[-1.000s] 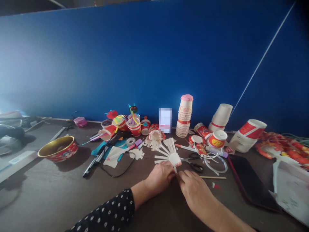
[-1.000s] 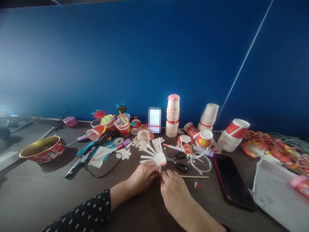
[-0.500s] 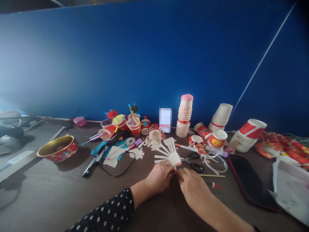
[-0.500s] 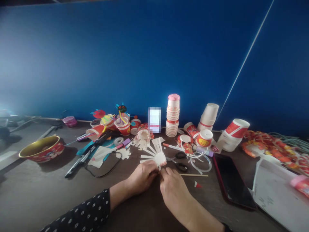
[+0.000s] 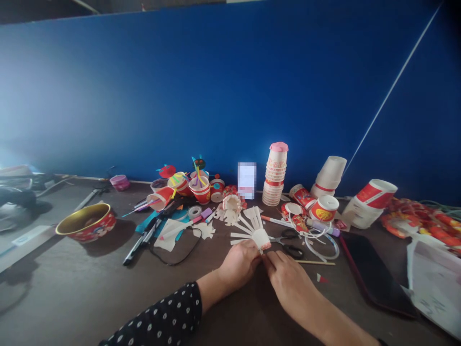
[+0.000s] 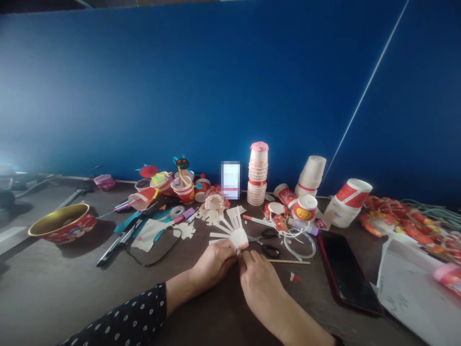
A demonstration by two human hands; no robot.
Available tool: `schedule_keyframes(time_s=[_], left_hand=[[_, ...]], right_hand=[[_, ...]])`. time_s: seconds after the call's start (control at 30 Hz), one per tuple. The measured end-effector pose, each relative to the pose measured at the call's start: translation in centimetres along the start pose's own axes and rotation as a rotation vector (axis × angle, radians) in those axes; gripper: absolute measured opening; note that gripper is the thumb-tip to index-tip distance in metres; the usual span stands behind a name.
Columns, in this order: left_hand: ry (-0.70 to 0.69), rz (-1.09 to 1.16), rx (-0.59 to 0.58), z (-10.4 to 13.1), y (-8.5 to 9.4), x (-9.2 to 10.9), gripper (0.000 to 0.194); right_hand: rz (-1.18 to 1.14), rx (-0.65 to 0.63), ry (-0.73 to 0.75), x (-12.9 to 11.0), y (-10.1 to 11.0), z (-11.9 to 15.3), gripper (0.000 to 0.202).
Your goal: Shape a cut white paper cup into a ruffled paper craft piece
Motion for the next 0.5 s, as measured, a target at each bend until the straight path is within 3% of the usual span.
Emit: schedule_keyframes(time_s=[0.1, 0.5], left_hand=[[-0.010, -0.041, -0.010, -0.1, 0.1, 0.3, 0.015], [0.020, -0.038, 0.008, 0.1, -0.2, -0.2, 0.018]], right_hand=[[-0.092, -0.051, 0.019, 0.2, 0.7, 0.2, 0.035], [0.015, -0.015, 0.037, -0.4, 0.1, 0.2, 0.029]])
Point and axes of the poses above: each hand's wrist, its own z-axis away from the middle knuckle, its own y-axis out of the back of the hand, x = y × z, the point moved 3 cm from there along -z, towards the middle knuckle, and after that the axes turned 8 degrees about y, right-handed, at the moved point
